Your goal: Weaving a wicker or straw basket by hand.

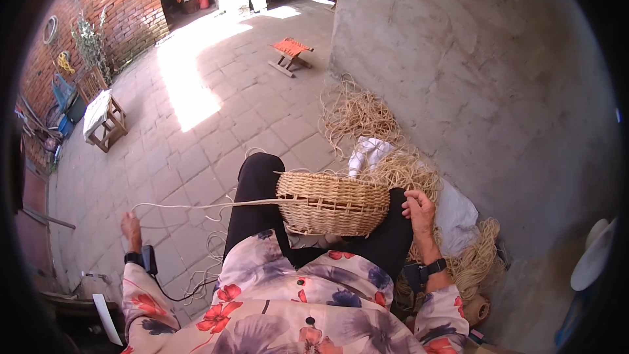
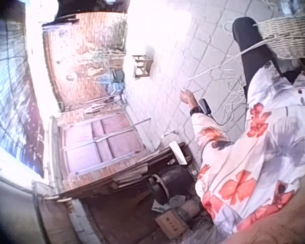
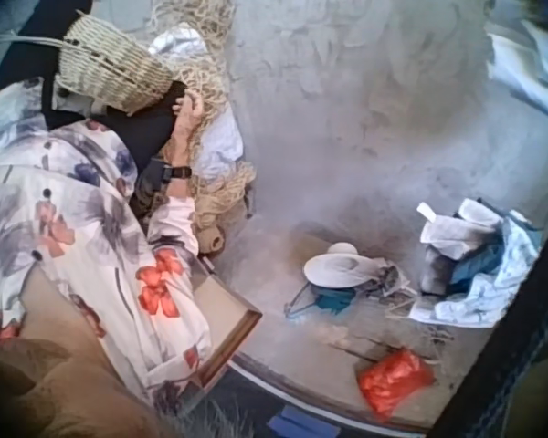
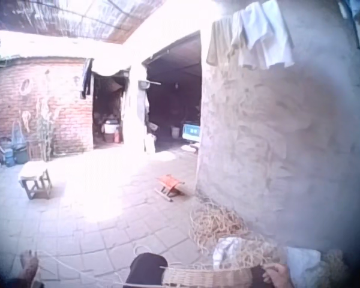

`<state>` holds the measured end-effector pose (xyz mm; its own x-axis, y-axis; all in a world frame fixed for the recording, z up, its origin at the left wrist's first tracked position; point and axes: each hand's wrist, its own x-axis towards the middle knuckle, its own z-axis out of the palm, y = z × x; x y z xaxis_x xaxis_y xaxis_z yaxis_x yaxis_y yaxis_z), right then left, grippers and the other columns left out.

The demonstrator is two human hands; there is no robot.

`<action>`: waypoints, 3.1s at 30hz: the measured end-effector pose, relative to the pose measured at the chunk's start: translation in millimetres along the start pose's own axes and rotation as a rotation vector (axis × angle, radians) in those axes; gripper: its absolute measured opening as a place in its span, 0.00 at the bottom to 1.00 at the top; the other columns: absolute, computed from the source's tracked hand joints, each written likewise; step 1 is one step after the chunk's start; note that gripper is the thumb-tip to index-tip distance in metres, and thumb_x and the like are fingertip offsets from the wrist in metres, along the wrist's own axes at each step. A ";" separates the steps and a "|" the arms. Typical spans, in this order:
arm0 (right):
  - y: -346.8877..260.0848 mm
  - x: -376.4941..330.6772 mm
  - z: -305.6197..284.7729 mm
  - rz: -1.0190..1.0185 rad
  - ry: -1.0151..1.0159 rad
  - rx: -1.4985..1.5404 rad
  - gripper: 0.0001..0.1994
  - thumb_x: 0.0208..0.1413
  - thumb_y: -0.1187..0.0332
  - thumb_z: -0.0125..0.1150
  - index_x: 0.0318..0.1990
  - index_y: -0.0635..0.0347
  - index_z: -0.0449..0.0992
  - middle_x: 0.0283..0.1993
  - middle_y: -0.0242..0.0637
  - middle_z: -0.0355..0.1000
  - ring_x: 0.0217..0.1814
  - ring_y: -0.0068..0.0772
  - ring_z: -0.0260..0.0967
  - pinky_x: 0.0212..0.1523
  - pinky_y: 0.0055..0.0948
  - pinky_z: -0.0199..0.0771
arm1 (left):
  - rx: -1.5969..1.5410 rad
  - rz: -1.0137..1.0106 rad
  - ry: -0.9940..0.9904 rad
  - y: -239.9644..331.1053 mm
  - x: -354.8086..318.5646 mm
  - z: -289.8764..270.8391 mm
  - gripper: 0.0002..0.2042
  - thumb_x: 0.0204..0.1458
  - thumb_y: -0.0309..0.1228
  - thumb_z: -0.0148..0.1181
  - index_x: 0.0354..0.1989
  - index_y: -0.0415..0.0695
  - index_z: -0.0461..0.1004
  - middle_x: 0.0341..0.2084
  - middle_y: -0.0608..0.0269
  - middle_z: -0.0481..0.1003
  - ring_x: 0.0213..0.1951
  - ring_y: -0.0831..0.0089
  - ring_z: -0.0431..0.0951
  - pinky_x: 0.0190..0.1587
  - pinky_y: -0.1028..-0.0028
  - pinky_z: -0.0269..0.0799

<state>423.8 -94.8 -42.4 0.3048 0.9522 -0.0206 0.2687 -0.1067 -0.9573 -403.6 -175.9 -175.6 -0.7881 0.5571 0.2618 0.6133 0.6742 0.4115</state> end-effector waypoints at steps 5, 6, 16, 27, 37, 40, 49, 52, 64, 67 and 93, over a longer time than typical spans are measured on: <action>12.3 15.6 6.5 0.004 0.002 -0.031 0.09 0.61 0.68 0.55 0.45 0.59 0.77 0.30 0.26 0.72 0.25 0.13 0.66 0.26 0.15 0.65 | -0.008 -0.655 0.106 -249.5 23.4 -101.7 0.15 0.57 0.45 0.50 0.29 0.48 0.74 0.25 0.60 0.75 0.26 0.66 0.74 0.31 0.61 0.71; 5.9 16.7 14.5 0.006 -0.008 -0.027 0.09 0.61 0.68 0.55 0.45 0.59 0.77 0.30 0.26 0.72 0.25 0.13 0.66 0.26 0.15 0.65 | -0.001 -0.597 0.030 -260.8 19.7 -112.2 0.14 0.56 0.45 0.51 0.28 0.49 0.74 0.24 0.63 0.74 0.25 0.68 0.73 0.29 0.62 0.70; -75.8 15.1 105.0 -0.542 -0.095 -0.289 0.08 0.58 0.75 0.55 0.41 0.66 0.78 0.35 0.33 0.74 0.32 0.20 0.70 0.35 0.23 0.72 | -0.925 0.105 -0.532 215.8 -113.6 -48.3 0.09 0.57 0.32 0.61 0.37 0.38 0.81 0.23 0.66 0.76 0.27 0.80 0.75 0.32 0.78 0.70; -73.1 12.9 125.7 -0.457 -0.160 -0.221 0.08 0.59 0.71 0.56 0.36 0.67 0.78 0.29 0.37 0.73 0.29 0.26 0.68 0.34 0.27 0.70 | -0.844 0.455 -0.933 363.0 -241.6 -56.0 0.10 0.54 0.31 0.64 0.38 0.37 0.81 0.23 0.64 0.79 0.24 0.81 0.76 0.26 0.78 0.72; -86.2 -0.7 155.8 -0.700 -0.116 -0.295 0.07 0.57 0.70 0.56 0.34 0.64 0.77 0.32 0.44 0.74 0.37 0.49 0.72 0.42 0.41 0.71 | -0.728 -0.008 -1.064 358.3 -225.2 -50.0 0.09 0.48 0.30 0.68 0.27 0.38 0.76 0.22 0.63 0.78 0.23 0.76 0.79 0.25 0.76 0.80; -88.3 -2.9 162.7 -0.785 -0.092 -0.311 0.05 0.57 0.70 0.57 0.32 0.61 0.76 0.32 0.41 0.74 0.38 0.47 0.72 0.42 0.42 0.70 | -0.745 -0.114 -1.124 355.4 -218.0 -48.9 0.08 0.48 0.30 0.67 0.27 0.39 0.76 0.22 0.62 0.78 0.21 0.74 0.79 0.24 0.76 0.80; -95.9 -17.5 171.4 -0.854 -0.088 -0.355 0.03 0.54 0.69 0.57 0.31 0.57 0.75 0.31 0.37 0.72 0.39 0.43 0.70 0.41 0.42 0.65 | -0.378 -0.155 -1.063 364.5 -220.9 -33.4 0.07 0.47 0.27 0.60 0.25 0.36 0.79 0.22 0.56 0.80 0.21 0.66 0.81 0.23 0.69 0.79; -95.8 -21.5 166.9 -0.865 -0.081 -0.375 0.03 0.53 0.69 0.58 0.32 0.57 0.75 0.32 0.37 0.73 0.39 0.43 0.70 0.41 0.42 0.64 | -0.351 0.003 -1.008 367.7 -228.6 -50.4 0.10 0.49 0.29 0.55 0.25 0.36 0.80 0.21 0.54 0.80 0.22 0.65 0.82 0.27 0.69 0.79; -88.0 -36.0 118.7 -0.854 -0.111 -0.260 0.03 0.49 0.72 0.61 0.32 0.57 0.76 0.31 0.37 0.73 0.37 0.43 0.70 0.41 0.40 0.65 | -0.302 0.480 -0.714 377.5 -248.3 -79.8 0.13 0.42 0.37 0.57 0.21 0.39 0.78 0.18 0.49 0.77 0.25 0.52 0.80 0.32 0.60 0.75; -118.7 -34.6 141.6 -0.965 -0.133 -0.295 0.04 0.49 0.72 0.61 0.33 0.57 0.77 0.33 0.38 0.72 0.38 0.43 0.70 0.42 0.39 0.65 | -0.317 0.456 -0.647 379.5 -252.9 -71.6 0.13 0.44 0.38 0.57 0.26 0.40 0.79 0.23 0.47 0.79 0.29 0.49 0.81 0.35 0.58 0.75; -127.5 -68.2 218.4 -1.153 -0.451 -0.832 0.09 0.43 0.65 0.62 0.33 0.55 0.80 0.37 0.38 0.75 0.47 0.36 0.69 0.49 0.45 0.56 | -0.302 0.519 -0.656 354.4 -259.4 -64.9 0.18 0.51 0.49 0.55 0.43 0.57 0.84 0.32 0.48 0.81 0.36 0.52 0.83 0.39 0.58 0.79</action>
<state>169.2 -83.6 18.0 -0.6923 0.6133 0.3803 0.6371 0.7669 -0.0771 14.7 -112.9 -41.1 -0.1690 0.9850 -0.0349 0.7715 0.1542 0.6173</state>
